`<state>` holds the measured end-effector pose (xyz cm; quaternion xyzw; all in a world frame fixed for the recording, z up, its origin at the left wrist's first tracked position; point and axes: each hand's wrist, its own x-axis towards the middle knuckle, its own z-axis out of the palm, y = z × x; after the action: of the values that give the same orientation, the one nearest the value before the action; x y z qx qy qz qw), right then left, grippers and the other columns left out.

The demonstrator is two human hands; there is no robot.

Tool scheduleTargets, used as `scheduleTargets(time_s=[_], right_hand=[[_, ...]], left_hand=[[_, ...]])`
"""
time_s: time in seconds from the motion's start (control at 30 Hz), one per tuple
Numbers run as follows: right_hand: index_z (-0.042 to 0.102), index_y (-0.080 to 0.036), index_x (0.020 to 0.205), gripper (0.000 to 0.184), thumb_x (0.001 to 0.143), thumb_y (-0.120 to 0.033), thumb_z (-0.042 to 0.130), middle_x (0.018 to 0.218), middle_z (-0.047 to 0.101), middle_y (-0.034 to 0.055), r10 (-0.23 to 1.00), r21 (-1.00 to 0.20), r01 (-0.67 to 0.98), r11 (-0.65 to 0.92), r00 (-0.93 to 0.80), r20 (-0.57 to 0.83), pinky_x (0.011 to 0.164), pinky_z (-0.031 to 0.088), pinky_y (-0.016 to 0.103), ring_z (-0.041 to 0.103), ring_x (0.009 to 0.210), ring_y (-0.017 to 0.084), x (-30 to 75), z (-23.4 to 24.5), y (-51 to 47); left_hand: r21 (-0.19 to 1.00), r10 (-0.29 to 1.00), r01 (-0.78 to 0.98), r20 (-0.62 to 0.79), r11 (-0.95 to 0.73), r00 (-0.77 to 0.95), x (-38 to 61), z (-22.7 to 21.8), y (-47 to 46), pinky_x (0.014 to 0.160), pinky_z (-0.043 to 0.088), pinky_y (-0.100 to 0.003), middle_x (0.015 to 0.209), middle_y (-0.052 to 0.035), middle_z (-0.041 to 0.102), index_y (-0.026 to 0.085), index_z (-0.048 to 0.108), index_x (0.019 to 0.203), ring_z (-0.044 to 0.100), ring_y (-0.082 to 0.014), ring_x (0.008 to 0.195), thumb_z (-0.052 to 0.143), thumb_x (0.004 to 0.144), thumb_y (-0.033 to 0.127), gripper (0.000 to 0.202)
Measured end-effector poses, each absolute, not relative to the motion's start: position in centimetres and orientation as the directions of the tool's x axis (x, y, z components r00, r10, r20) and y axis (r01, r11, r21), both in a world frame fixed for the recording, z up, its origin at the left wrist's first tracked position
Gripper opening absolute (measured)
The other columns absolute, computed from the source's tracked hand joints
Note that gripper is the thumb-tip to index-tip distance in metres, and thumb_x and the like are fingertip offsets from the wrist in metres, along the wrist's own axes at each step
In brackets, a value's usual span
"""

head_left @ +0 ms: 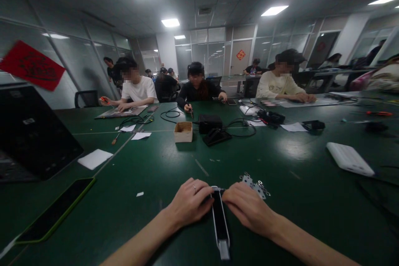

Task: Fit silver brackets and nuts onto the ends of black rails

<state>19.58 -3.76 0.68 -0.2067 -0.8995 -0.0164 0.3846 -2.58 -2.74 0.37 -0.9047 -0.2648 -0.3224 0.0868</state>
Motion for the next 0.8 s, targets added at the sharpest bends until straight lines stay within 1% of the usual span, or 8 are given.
scheduleTargets(time_s=[0.07,0.17,0.23,0.37,0.5,0.6,0.7,0.8], right_hand=[[0.056,-0.015,0.093,0.017,0.091,-0.008,0.041,0.080,0.065,0.0061,0.310,-0.111,0.339,0.934,-0.619,0.721,0.066,0.044,0.028,0.056,0.073,0.015,19.4,0.8,-3.9],[0.056,-0.016,0.091,0.018,0.091,-0.006,0.040,0.080,0.067,0.0059,0.259,-0.091,0.290,0.953,-0.617,0.743,0.066,0.043,0.028,0.056,0.072,0.015,19.3,0.8,-4.1],[0.056,-0.016,0.090,0.019,0.092,-0.006,0.040,0.080,0.067,0.0060,0.242,-0.081,0.279,0.957,-0.610,0.755,0.065,0.042,0.028,0.055,0.070,0.015,19.3,0.8,-4.2],[0.058,-0.015,0.089,0.019,0.092,-0.007,0.040,0.079,0.068,0.0059,0.227,-0.073,0.267,0.961,-0.609,0.760,0.063,0.041,0.028,0.054,0.069,0.015,19.2,0.8,-4.1],[0.059,-0.015,0.090,0.020,0.093,-0.007,0.040,0.079,0.068,0.0055,0.218,-0.061,0.261,0.963,-0.630,0.746,0.064,0.041,0.028,0.055,0.069,0.014,19.2,0.7,-4.2],[0.060,-0.016,0.090,0.020,0.093,-0.010,0.042,0.080,0.069,0.0054,0.254,-0.073,0.296,0.952,-0.636,0.729,0.065,0.042,0.028,0.055,0.071,0.014,19.3,0.6,-4.1],[0.061,-0.016,0.089,0.017,0.093,-0.013,0.045,0.080,0.068,0.0054,0.320,-0.100,0.365,0.926,-0.615,0.720,0.067,0.043,0.028,0.055,0.074,0.015,19.5,0.4,-3.9],[0.061,-0.015,0.090,0.016,0.092,-0.014,0.045,0.081,0.066,0.0056,0.406,-0.113,0.474,0.873,-0.579,0.707,0.068,0.043,0.029,0.056,0.076,0.016,20.0,0.4,-3.4]], left_hand=[[-0.080,0.298,0.449,0.642,-0.890,0.706,-2.2,0.7,-3.0,0.057,0.038,-0.027,0.082,-0.0043,0.066,0.017,0.056,0.091,0.058,-0.0134,0.064,0.047,0.092,0.020,0.009],[-0.134,0.222,0.392,0.640,-0.910,0.735,-1.8,1.3,-3.5,0.053,0.034,-0.028,0.074,-0.0017,0.065,0.016,0.055,0.085,0.056,-0.0122,0.060,0.046,0.095,0.018,0.013],[-0.128,0.223,0.393,0.648,-0.911,0.728,-1.7,1.4,-3.5,0.053,0.033,-0.028,0.072,-0.0014,0.065,0.016,0.054,0.084,0.056,-0.0119,0.059,0.046,0.095,0.018,0.014],[-0.078,0.260,0.421,0.682,-0.904,0.684,-1.8,1.3,-3.3,0.054,0.034,-0.027,0.077,-0.0032,0.067,0.015,0.054,0.088,0.056,-0.0116,0.059,0.047,0.095,0.019,0.011],[-0.090,0.228,0.371,0.650,-0.924,0.725,-2.0,1.1,-3.1,0.055,0.034,-0.027,0.076,-0.0026,0.066,0.015,0.055,0.089,0.057,-0.0122,0.061,0.046,0.093,0.015,0.009],[-0.106,0.214,0.365,0.648,-0.925,0.730,-2.0,0.8,-3.2,0.055,0.034,-0.027,0.074,-0.0020,0.064,0.016,0.055,0.086,0.056,-0.0122,0.060,0.048,0.089,0.013,0.008],[-0.088,0.280,0.447,0.668,-0.890,0.690,-2.0,0.5,-3.2,0.055,0.035,-0.027,0.073,-0.0028,0.063,0.017,0.054,0.081,0.054,-0.0131,0.060,0.047,0.084,0.012,0.009],[0.035,0.493,0.628,0.654,-0.778,0.574,-2.4,0.4,-2.8,0.059,0.039,-0.027,0.072,-0.0042,0.058,0.018,0.052,0.075,0.052,-0.0158,0.062,0.042,0.081,0.014,0.012]])
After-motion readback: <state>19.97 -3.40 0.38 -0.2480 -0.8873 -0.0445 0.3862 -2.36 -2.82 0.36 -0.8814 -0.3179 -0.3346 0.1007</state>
